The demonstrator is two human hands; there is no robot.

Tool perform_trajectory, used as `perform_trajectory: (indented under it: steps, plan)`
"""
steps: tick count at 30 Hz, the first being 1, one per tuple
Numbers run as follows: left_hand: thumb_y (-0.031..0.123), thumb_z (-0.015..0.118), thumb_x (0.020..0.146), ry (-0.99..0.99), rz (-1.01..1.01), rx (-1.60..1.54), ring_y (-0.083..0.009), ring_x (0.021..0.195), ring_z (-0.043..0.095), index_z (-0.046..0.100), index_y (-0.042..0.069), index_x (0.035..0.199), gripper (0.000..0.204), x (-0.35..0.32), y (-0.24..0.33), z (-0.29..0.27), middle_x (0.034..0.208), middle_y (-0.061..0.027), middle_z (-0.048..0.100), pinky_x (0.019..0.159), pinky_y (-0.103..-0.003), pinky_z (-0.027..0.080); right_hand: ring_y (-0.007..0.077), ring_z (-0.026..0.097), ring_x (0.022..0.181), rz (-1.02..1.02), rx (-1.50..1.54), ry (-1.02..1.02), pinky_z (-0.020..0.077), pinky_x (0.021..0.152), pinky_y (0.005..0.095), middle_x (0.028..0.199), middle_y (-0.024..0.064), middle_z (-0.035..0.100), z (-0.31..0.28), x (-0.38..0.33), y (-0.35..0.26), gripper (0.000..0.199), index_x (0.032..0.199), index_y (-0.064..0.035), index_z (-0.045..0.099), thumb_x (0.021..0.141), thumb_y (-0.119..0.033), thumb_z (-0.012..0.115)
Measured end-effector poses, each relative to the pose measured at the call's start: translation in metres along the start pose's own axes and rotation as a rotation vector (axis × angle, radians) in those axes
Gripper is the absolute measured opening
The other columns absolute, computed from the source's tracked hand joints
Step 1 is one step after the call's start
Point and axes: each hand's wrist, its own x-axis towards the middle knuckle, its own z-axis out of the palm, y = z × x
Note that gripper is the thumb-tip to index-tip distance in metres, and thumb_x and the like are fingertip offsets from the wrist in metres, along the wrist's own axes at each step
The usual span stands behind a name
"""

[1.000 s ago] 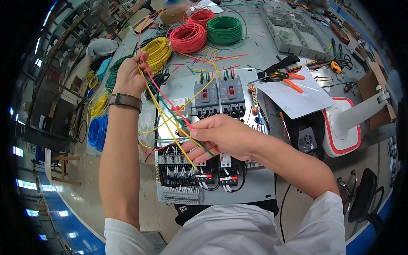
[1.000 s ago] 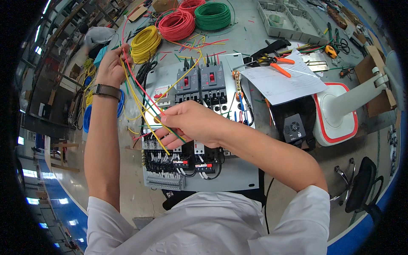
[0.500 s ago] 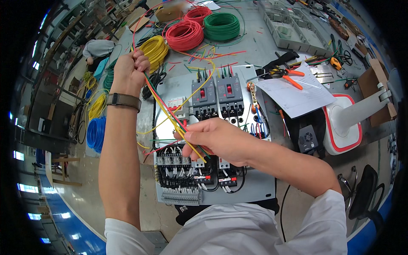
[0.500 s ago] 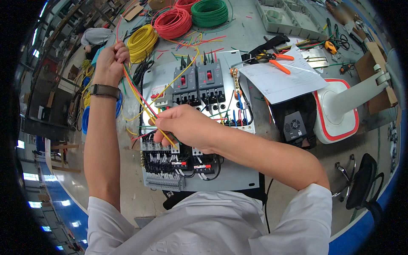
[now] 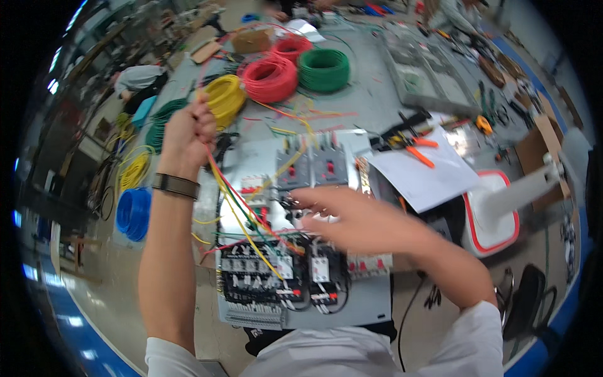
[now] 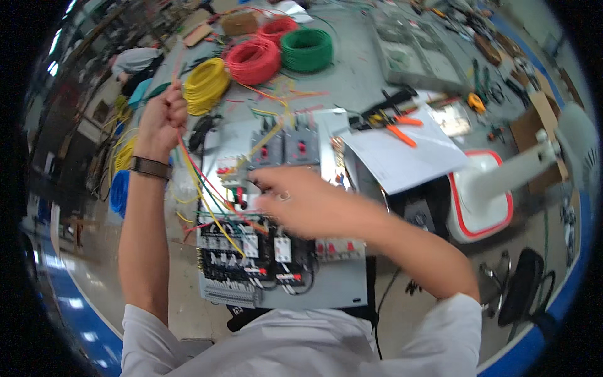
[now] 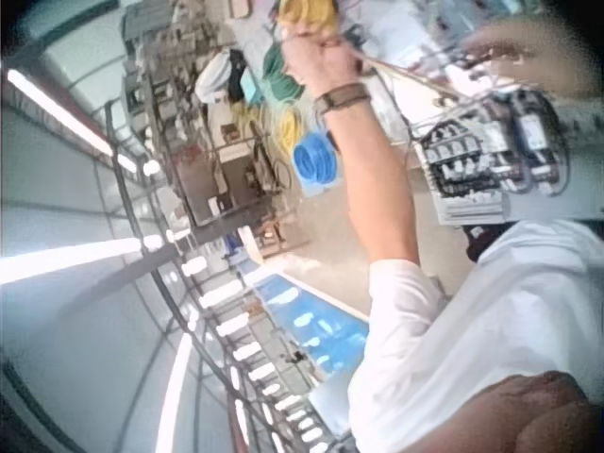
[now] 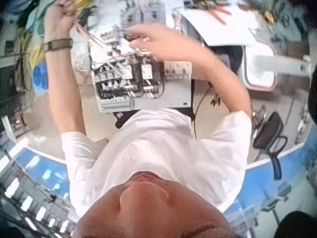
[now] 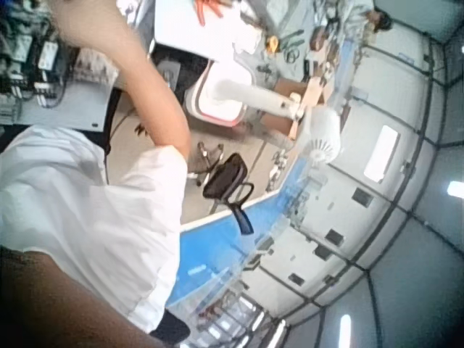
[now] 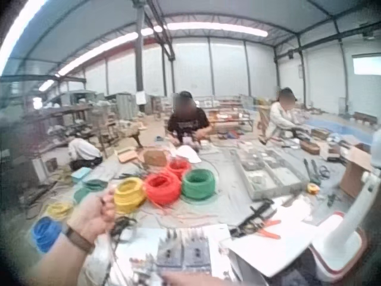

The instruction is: The person assembles an electrical control panel by stripping and connecting colored wires to circuit breakers and terminal blocks. They use wire strippers and pliers to prepare and secure the connections on a metal panel.

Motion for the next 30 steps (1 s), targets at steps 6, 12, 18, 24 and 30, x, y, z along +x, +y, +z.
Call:
perform_trajectory:
  steps: [6,12,18,24,30]
  plan:
    - [0.014,0.045,0.111,0.003,0.016,0.055,-0.0026,0.054,0.031,0.052,0.006,0.115,0.01,-0.024,0.016,0.006,0.074,0.0069,0.042,0.041,-0.018,0.022,0.0405,0.057,0.127,0.417,-0.832,0.224,0.045,0.111,0.0434,0.128,0.0264,0.065,-0.169,-0.014,0.121,0.065,0.134,0.0033,0.063,0.085,-0.037,0.078]
    - [0.02,0.054,0.109,0.005,0.071,0.223,-0.0013,0.056,0.033,0.057,0.004,0.118,0.019,-0.05,0.03,0.008,0.077,0.0062,0.046,0.043,-0.018,0.024,0.0411,0.063,0.122,0.801,-0.762,-0.089,0.0514,0.102,0.0437,0.133,0.0311,0.063,-0.215,-0.033,0.184,0.093,0.133,0.007,0.062,0.067,-0.055,0.082]
    - [0.025,0.053,0.11,0.002,0.136,0.423,-0.0006,0.056,0.032,0.061,0.005,0.117,0.023,-0.054,0.034,0.008,0.075,0.0072,0.046,0.044,-0.018,0.023,0.0408,0.068,0.108,0.828,-0.86,-0.175,0.054,0.094,0.043,0.117,0.0272,0.07,-0.212,-0.015,0.172,0.077,0.119,0.0045,0.067,0.068,-0.051,0.08]
    - [0.029,0.051,0.111,-0.047,0.144,0.532,0.0003,0.054,0.03,0.062,0.006,0.118,0.026,-0.056,0.034,0.012,0.075,0.009,0.045,0.045,-0.019,0.022,0.0395,0.07,0.094,0.681,-0.93,-0.016,0.054,0.084,0.0458,0.095,0.0255,0.072,-0.234,-0.022,0.138,0.051,0.102,0.0031,0.067,0.075,-0.039,0.076]
    - [0.028,0.052,0.111,-0.04,0.153,0.676,0.0005,0.054,0.03,0.064,0.005,0.118,0.027,-0.065,0.035,0.018,0.072,0.0102,0.045,0.046,-0.019,0.022,0.0211,0.061,0.079,0.368,-0.314,0.196,0.0502,0.074,0.0361,0.088,0.0109,0.063,-0.187,0.061,0.036,0.03,0.109,0.0021,0.062,0.09,-0.021,0.057]
